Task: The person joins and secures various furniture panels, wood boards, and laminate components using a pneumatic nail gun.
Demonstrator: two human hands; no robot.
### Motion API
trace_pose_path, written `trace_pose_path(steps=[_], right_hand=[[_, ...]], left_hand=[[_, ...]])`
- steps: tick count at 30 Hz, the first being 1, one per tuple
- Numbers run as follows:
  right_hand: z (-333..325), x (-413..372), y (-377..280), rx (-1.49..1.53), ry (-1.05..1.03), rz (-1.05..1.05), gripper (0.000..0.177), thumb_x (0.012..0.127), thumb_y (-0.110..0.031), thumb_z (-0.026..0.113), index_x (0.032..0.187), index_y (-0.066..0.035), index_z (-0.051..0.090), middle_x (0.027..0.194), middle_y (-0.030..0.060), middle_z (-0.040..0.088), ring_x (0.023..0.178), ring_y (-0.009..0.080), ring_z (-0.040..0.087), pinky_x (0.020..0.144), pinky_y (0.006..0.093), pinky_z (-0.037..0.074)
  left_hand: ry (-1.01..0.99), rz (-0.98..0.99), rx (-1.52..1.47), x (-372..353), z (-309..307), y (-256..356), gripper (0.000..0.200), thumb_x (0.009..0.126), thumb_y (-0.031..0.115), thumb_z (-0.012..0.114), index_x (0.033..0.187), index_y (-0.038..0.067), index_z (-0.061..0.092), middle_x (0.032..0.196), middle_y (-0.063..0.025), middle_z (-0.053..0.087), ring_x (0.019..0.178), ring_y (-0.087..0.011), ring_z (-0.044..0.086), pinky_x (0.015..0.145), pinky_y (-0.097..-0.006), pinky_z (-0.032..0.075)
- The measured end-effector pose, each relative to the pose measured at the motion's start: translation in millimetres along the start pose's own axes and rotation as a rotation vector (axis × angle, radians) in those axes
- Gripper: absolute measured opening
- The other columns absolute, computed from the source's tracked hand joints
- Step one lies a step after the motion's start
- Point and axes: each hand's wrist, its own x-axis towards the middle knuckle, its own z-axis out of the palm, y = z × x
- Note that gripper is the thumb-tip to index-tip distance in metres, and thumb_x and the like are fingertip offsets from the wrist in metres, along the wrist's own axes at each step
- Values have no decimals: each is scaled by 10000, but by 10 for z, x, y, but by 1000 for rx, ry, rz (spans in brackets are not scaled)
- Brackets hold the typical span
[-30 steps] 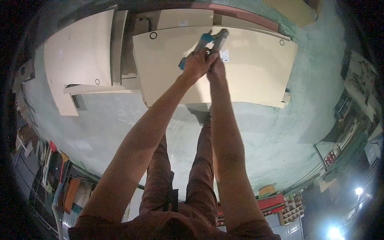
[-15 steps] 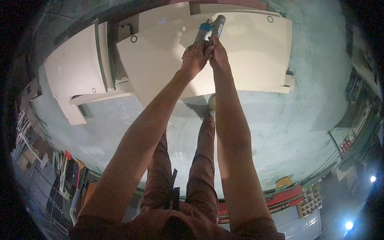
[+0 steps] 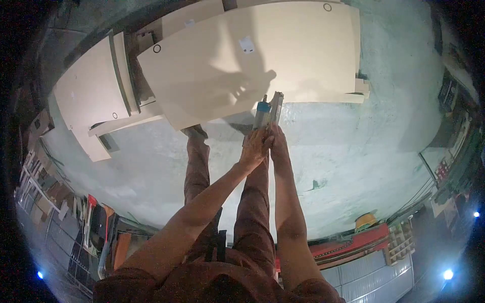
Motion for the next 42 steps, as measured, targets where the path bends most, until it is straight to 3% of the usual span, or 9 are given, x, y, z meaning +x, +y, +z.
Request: trace_pose_path(steps=[12,16,19,26,27,31,34,39,42], right_hand=[[-357,246,560,98,0,-5,368,862,-405,430,886,-53,534,700,-18,518,559,62,466,483,189,376],[-532,256,539,-73,106,-12,374,829,-411,493,827,-41,543,624,1,523,454,75,460,412,208,369],[-683,29,436,104,30,-19,350,814,-387,528,770,-39,533,552,1,495,389,74,427,382,200,353],[-1595,-559,-408,93,20,14,290,824,-311,536,672,-65,525,537,-13,474,386,60,416,361,191,319],[-1687,-646,-545,70,15,-109,295,826,-319,532,662,-73,526,542,-14,476,392,59,419,361,195,309],[-2520,-352,-885,-200,9,-177,397,769,-384,587,804,10,558,696,76,560,544,125,536,453,247,408],[-2549,-504,-1348,-186,82,-164,484,784,-445,544,877,29,521,691,53,536,565,118,516,490,237,408],[-2937,-88,-1772,-175,-30,-206,438,794,-455,524,859,-22,522,659,13,525,546,98,491,486,214,391],[-3109,383,-1994,-238,-119,-141,408,790,-482,515,796,-75,530,621,3,523,513,97,494,460,208,380]], left_hand=[[-154,124,198,-254,378,-471,453,852,382,399,1118,18,442,1066,-175,512,935,-365,488,828,-446,347],[-363,-285,-13,-237,64,215,371,859,357,388,1110,93,457,1021,-160,542,926,-356,510,779,-443,396],[-255,-172,-42,-361,193,393,364,845,370,413,1094,109,456,995,-170,558,930,-374,513,772,-449,408],[-250,96,291,-488,1324,800,291,841,229,495,1108,126,447,1040,-99,513,892,-258,531,734,-358,439],[-318,-203,-222,-414,1393,1107,300,829,186,500,1108,89,445,951,-100,512,869,-235,524,738,-316,435],[-147,296,-418,-277,1869,1559,438,840,413,452,1098,59,464,925,-176,580,811,-272,559,723,-347,422],[-364,-128,-150,-42,1571,2304,404,844,389,457,1087,67,462,942,-170,572,803,-313,564,702,-362,440],[-27,482,143,479,2436,2011,326,832,322,484,1134,212,428,887,-160,557,823,-358,558,669,-420,474],[-40,166,-231,798,3015,1750,355,831,302,489,1159,198,402,901,-171,548,831,-363,556,656,-427,476]])
